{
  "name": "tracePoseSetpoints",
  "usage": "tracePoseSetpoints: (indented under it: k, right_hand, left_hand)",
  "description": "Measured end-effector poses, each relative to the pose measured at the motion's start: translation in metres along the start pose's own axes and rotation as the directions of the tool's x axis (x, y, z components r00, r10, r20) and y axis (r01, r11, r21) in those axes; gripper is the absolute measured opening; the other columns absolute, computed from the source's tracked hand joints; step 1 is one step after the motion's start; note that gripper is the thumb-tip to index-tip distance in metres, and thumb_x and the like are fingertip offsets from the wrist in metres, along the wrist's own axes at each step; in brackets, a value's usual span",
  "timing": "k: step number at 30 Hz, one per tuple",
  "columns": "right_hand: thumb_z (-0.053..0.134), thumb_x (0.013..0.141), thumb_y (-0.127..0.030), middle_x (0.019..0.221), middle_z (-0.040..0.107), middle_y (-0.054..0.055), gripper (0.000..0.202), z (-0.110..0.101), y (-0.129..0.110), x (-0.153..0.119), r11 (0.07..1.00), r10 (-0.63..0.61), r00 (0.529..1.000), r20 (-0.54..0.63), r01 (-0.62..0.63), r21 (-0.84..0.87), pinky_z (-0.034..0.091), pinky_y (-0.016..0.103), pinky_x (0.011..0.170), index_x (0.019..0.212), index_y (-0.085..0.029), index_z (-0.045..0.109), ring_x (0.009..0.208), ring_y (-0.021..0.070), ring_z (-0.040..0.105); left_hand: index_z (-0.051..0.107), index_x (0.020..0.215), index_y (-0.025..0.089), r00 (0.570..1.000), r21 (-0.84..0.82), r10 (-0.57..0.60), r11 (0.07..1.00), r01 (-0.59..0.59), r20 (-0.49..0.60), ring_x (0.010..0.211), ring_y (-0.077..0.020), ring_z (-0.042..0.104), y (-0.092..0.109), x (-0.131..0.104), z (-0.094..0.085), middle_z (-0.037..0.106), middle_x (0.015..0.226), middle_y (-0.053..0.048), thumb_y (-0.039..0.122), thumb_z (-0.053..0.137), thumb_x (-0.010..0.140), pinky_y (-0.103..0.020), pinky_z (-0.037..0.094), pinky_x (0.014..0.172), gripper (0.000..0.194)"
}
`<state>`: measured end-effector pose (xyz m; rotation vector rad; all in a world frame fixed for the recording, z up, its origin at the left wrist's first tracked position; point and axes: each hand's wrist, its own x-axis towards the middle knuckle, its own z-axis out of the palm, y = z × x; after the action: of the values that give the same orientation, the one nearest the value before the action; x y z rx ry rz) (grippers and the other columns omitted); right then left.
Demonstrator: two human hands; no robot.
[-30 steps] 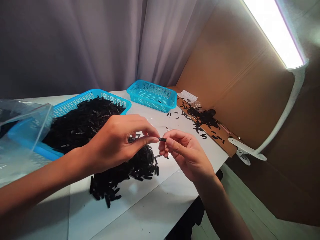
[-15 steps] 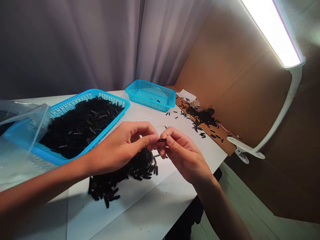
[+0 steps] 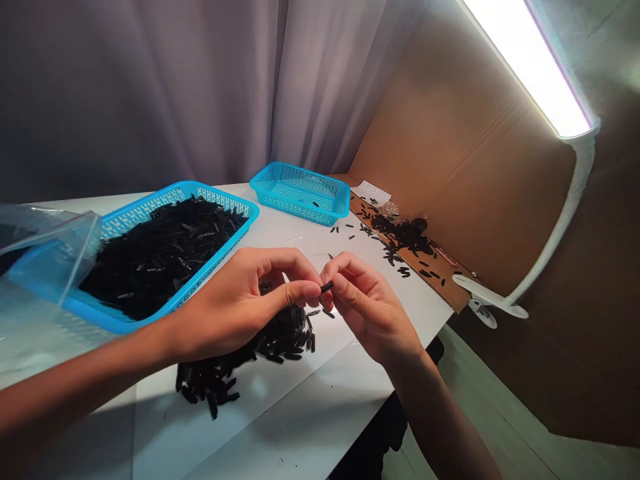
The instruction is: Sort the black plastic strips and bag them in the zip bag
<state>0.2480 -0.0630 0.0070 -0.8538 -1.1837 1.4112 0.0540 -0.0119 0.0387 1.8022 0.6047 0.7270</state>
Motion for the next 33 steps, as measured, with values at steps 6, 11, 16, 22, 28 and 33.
tracePoseSetpoints:
  k: [6,11,16,22,28,33]
  right_hand:
    - [0.067,0.096,-0.04,0.075,0.058,-0.001,0.021,-0.002,0.0,0.001,0.998,-0.016,1.0,0.014,0.017,-0.062,0.043,0.029,0.07,0.086,-0.022,0.064,0.071,0.0134,0.052]
    - [0.066,0.096,-0.037,0.1,0.066,0.005,0.016,-0.029,0.002,0.0,0.71,0.011,0.999,0.04,0.02,-0.704,0.046,0.036,0.081,0.105,-0.025,0.068,0.092,0.0215,0.059]
    - [0.07,0.089,-0.022,0.107,0.062,0.009,0.011,-0.059,0.014,-0.01,0.287,0.229,0.974,-0.007,-0.074,-0.955,0.046,0.042,0.088,0.1,-0.022,0.068,0.103,0.0273,0.055]
    - [0.057,0.098,-0.02,0.1,0.065,0.006,0.008,-0.057,0.018,-0.012,0.456,0.17,0.986,-0.001,-0.079,-0.886,0.046,0.037,0.082,0.093,-0.021,0.064,0.094,0.0216,0.058]
    - [0.071,0.093,-0.029,0.085,0.071,0.002,0.008,-0.025,-0.003,-0.012,0.843,-0.032,0.999,-0.021,0.016,-0.538,0.05,0.031,0.072,0.093,-0.021,0.069,0.079,0.0164,0.066]
    - [0.081,0.085,-0.019,0.081,0.076,0.001,0.012,-0.005,-0.015,-0.016,0.974,-0.036,0.998,-0.057,0.022,-0.227,0.054,0.025,0.066,0.092,-0.021,0.071,0.074,0.0143,0.072]
  left_hand:
    - [0.072,0.084,0.022,1.0,0.082,0.025,0.996,-0.025,0.01,0.071,-0.0097,0.065,-0.004,0.003,-0.003,0.073,0.078,0.004,0.029,0.059,0.098,-0.019,0.049,0.062,0.02]
    - [0.07,0.089,0.023,0.947,0.758,0.219,0.652,0.037,-0.235,0.078,-0.0203,0.061,-0.017,0.005,-0.039,0.07,0.085,-0.003,0.038,0.058,0.097,-0.032,0.039,0.067,0.021]
    - [0.07,0.101,0.022,0.835,0.835,0.112,0.199,0.513,-0.539,0.08,-0.0244,0.053,-0.008,0.002,-0.083,0.059,0.083,-0.005,0.048,0.047,0.099,-0.033,0.027,0.066,0.035]
    - [0.071,0.106,0.023,0.952,0.887,0.202,0.447,0.119,-0.23,0.088,-0.0238,0.065,-0.005,0.002,-0.059,0.073,0.1,-0.003,0.04,0.058,0.097,-0.034,0.04,0.071,0.024]
    - [0.068,0.112,0.016,0.871,0.658,0.475,0.616,-0.433,0.129,0.091,-0.0173,0.069,-0.021,-0.003,-0.001,0.075,0.101,-0.004,0.02,0.065,0.096,-0.03,0.052,0.078,0.016]
    - [0.071,0.098,0.015,0.787,0.609,0.616,0.612,-0.504,0.031,0.083,-0.0138,0.069,-0.021,-0.005,0.005,0.076,0.089,-0.003,0.011,0.068,0.093,-0.025,0.054,0.075,0.007]
